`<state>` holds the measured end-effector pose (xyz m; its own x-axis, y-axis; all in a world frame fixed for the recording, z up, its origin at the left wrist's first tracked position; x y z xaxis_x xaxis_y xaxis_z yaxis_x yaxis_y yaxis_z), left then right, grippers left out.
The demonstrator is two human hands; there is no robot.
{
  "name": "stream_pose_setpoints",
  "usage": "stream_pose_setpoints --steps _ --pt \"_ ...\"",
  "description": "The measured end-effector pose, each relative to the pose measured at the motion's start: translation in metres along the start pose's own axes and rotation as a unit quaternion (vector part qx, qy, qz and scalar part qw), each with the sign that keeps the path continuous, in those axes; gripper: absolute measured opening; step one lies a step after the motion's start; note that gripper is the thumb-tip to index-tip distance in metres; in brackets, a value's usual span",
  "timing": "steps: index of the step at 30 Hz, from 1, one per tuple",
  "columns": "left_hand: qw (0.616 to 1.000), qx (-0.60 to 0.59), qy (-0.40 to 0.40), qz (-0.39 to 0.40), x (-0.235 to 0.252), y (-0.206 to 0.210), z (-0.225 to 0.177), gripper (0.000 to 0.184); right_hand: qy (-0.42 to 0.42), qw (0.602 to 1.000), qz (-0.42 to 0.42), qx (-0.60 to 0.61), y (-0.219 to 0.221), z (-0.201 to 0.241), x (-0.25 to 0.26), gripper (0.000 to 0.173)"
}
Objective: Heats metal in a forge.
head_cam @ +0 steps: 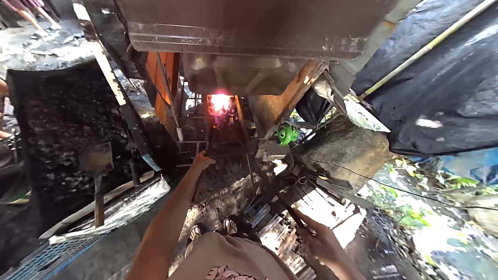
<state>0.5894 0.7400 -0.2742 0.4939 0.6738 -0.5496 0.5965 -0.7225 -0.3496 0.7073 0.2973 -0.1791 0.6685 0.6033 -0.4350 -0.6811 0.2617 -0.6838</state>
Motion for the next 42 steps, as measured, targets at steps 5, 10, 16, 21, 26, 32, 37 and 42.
stream_pose_setpoints --steps 5,10,16,21,26,32,37,42 --pt "0.998 -0.057 -0.012 -0.003 0.017 0.005 -0.001 0.052 0.059 0.983 0.031 0.171 0.001 -0.004 0.001 0.059" --pt "0.995 -0.103 -0.016 -0.005 0.026 0.020 0.010 0.061 0.030 0.990 0.011 0.137 0.010 -0.001 -0.007 0.058" --pt "0.935 -0.343 -0.049 0.075 0.009 0.050 0.025 0.065 0.074 0.921 0.060 0.377 0.030 -0.005 -0.030 0.058" --pt "0.904 -0.419 -0.068 0.057 0.000 0.066 0.017 0.049 0.108 0.858 0.063 0.497 0.070 0.019 0.003 0.053" --pt "0.898 -0.432 -0.054 0.062 0.010 0.068 0.015 0.044 0.034 0.892 0.038 0.448 0.077 0.041 0.046 0.056" --pt "0.915 -0.397 -0.066 -0.011 0.005 0.079 -0.010 0.048 0.018 0.911 0.026 0.410 0.046 0.032 0.041 0.058" --pt "0.936 -0.344 -0.075 -0.008 0.008 0.074 -0.010 0.055 -0.013 0.966 0.005 0.258 0.042 0.011 0.042 0.058" --pt "0.954 -0.290 -0.078 0.012 -0.014 0.075 0.014 0.058 -0.067 0.995 -0.067 -0.018 0.020 -0.008 -0.001 0.056"
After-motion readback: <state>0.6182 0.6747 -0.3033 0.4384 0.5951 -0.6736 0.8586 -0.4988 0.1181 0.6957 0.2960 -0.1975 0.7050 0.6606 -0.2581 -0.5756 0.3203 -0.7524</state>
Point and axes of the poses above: each hand's wrist, its own x-axis towards the middle knuckle, its own y-axis out of the palm, z = x × y, the point moved 2 cm from there along x, towards the middle knuckle, and after that the axes turned 3 degrees about -z, right-handed, at the moved point
